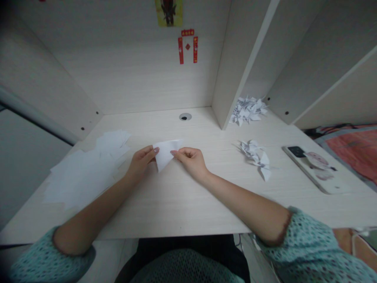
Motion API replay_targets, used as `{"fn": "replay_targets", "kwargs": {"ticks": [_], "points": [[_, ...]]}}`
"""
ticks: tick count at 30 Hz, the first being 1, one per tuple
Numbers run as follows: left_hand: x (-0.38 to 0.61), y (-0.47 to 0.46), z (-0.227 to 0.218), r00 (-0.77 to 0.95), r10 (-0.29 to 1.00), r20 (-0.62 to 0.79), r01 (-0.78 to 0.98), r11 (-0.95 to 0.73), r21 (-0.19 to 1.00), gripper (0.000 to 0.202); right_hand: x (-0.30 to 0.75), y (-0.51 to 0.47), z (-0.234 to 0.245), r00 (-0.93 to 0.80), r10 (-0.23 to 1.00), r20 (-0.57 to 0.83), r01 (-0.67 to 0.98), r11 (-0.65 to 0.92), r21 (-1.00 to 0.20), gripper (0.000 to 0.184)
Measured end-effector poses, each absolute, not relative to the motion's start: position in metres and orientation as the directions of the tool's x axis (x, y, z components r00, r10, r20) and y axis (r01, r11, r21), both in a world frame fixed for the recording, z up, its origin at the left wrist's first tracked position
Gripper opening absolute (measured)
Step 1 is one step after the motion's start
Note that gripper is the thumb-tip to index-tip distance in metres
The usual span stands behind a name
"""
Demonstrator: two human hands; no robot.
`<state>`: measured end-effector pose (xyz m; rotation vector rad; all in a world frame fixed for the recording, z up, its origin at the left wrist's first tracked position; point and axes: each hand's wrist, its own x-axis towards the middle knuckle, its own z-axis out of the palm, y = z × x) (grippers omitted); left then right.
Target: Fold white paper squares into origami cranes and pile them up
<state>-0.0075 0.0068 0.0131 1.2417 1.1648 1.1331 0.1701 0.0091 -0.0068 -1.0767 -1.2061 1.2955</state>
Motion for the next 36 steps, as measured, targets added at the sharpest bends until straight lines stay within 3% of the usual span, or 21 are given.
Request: {"fn": "replay_targets", "kwargs": {"ticks": [6,11,18,28,31,36], "points": [[-0.002,0.001,0.014,0.207,0.97,-0.13,-0.081,0.15,0.985,0.051,0.17,0.009,-0.008,-0.047,0.997,0.062,-0.095,0.058,-0.994,0.034],[-0.001,-0.001,0.008,0.159,0.977,-0.142,0.027,0.139,0.99,0.035,0.168,0.006,-0.009,-0.073,0.996,0.056,-0.067,0.051,-0.996,0.036],[-0.008,0.002,0.012,0.172,0.972,-0.16,0.129,0.139,0.982,0.027,0.171,0.009,-0.004,-0.082,0.996,0.047,-0.097,0.039,-0.995,0.034],[-0.014,0.008,0.002,0.132,0.966,-0.222,0.106,0.209,0.972,0.029,0.217,0.051,0.004,0.258,0.96,0.109,-0.197,0.163,-0.967,0.031],[-0.013,0.008,0.004,0.114,0.967,-0.229,0.114,0.216,0.97,0.031,0.21,0.046,0.003,0.195,0.975,0.108,-0.153,0.139,-0.978,0.035],[-0.01,0.006,0.006,0.134,0.972,-0.194,0.13,0.177,0.976,0.035,0.188,0.026,0.001,-0.088,0.992,0.09,0.01,0.091,-0.996,0.036]]}}
